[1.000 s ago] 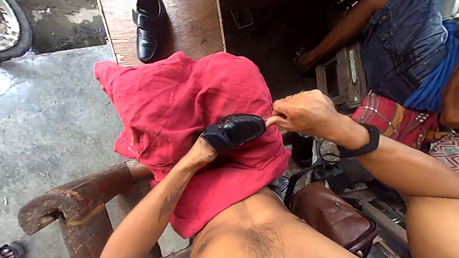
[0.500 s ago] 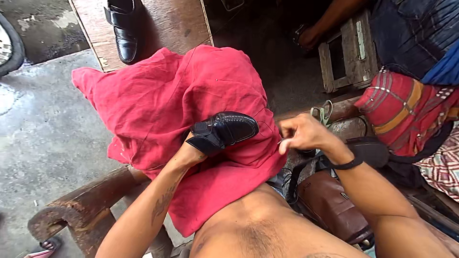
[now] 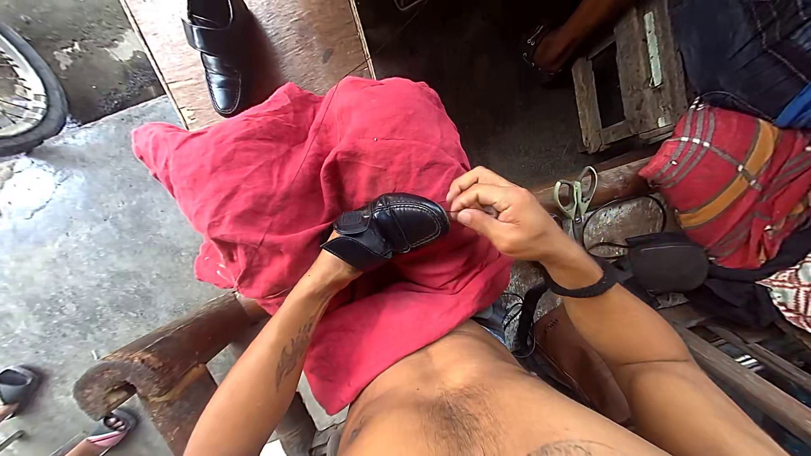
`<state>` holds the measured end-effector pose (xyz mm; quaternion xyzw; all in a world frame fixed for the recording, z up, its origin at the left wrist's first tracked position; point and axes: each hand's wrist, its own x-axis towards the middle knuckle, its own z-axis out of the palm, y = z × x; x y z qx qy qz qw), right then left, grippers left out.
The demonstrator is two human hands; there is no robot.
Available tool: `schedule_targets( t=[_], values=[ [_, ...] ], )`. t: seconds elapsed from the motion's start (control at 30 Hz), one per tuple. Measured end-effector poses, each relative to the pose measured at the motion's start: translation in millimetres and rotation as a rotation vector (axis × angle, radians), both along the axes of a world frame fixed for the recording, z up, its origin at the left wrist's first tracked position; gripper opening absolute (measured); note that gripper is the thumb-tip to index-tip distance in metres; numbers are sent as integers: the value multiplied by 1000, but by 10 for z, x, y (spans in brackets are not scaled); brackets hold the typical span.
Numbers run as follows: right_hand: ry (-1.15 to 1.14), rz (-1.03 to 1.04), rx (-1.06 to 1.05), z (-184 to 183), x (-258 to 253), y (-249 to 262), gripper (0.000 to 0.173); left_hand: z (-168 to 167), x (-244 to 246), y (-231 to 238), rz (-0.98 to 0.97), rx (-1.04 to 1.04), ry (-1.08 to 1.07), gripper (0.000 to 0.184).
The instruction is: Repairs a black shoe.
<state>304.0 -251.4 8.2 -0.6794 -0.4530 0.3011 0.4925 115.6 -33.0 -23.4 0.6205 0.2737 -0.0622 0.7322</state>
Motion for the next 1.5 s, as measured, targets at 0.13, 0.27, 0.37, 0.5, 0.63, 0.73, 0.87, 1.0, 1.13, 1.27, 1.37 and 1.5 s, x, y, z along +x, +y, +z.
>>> schedule_targets(
  t=[0.13, 0.27, 0.37, 0.5, 0.63, 0.73, 0.87, 1.0, 1.13, 1.27, 1.37, 1.5],
  values=[
    [-134, 344, -133, 284, -10, -321, 30, -86, -7, -11, 49, -20, -18, 22],
    [-577, -2, -446, 99, 381, -508, 38, -89, -41, -36, 50, -30, -22, 24],
    [-661, -90, -379, 87, 325, -124, 30, -111, -40, -39, 69, -29, -30, 24],
    [-238, 285, -167, -29, 417, 143, 18, -105, -95, -9, 66, 15, -30, 26],
    [-370, 269, -282, 397, 1329, -464, 22, -41, -142, 52, -76, 308, 6, 26],
    [-637, -144, -839, 571, 2106, -1127, 24, -40, -145, 86, -230, 553, -22, 27],
    [-604, -370, -841, 559, 1625, -751, 58, -53, -95, 93, -283, 645, -114, 27],
    [-382, 29, -253, 259, 186, 41, 83, 58, -140, 123, -367, 758, -35, 26],
    [-285, 29, -167, -32, -19, 129, 66, 367, -834, 522, -432, 1168, 132, 29],
    [-312, 15, -328, 34, -11, 18, 55, 531, -1465, 951, -366, 1025, 140, 27],
    [-52, 17, -238, 164, 82, -67, 13, 484, -1338, 739, -161, 256, -326, 21],
    [695, -62, 234, 177, 41, -122, 26, 209, -876, 187, 272, -526, -753, 17]
  ],
)
